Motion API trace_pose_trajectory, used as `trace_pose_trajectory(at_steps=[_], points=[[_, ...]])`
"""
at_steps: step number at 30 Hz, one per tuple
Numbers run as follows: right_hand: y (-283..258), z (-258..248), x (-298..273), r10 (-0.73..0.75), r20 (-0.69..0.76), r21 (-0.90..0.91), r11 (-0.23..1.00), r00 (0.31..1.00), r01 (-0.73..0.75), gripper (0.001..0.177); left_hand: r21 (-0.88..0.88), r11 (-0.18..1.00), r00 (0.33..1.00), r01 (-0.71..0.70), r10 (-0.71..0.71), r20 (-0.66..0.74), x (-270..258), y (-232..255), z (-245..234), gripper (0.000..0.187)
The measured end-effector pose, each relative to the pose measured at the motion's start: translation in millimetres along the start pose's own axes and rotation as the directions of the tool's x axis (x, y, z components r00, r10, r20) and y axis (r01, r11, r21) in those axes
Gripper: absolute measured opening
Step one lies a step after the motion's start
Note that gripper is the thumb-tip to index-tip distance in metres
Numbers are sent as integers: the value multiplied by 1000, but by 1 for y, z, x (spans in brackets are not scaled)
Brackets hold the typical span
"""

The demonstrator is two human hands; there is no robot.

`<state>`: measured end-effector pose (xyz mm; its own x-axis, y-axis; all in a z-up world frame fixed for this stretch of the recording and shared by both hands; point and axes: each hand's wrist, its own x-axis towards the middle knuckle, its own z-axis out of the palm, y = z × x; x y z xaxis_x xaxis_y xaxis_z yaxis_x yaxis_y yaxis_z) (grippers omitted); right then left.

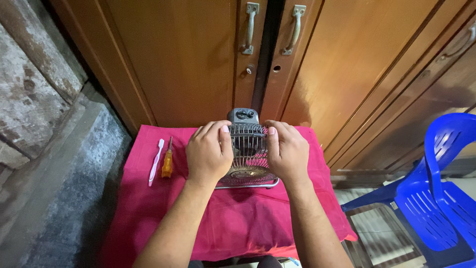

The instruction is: The person removes the front grille of a small electric fan, then uses a screwdriver to loosen the central nut and remove the fan blades. The person continues to loosen the central nut further with the screwdriver.

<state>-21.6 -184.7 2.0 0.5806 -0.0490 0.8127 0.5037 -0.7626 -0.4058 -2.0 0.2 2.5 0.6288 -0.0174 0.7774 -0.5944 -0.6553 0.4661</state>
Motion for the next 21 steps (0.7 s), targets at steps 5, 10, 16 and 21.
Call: trace_pose_trajectory(at_steps=[5,10,16,21], points=[[-2,-1,0,25,14,16,1000,1000,-25,25,-4,1000,1000,10,-10,-3,-1,0,0,28],[-1,-1,0,33,29,13,999,999,-34,27,-7,1000,1000,10,-10,-2,0,1,-1,27],[7,-5,1,27,52,161,986,998,-35,33,-10,1000,1000,-5,5,24,1,0,-3,27],[13,-16,3,102,116,274,953,988,-131,22,-28,1000,998,-6,8,68,6,-5,-4,27]])
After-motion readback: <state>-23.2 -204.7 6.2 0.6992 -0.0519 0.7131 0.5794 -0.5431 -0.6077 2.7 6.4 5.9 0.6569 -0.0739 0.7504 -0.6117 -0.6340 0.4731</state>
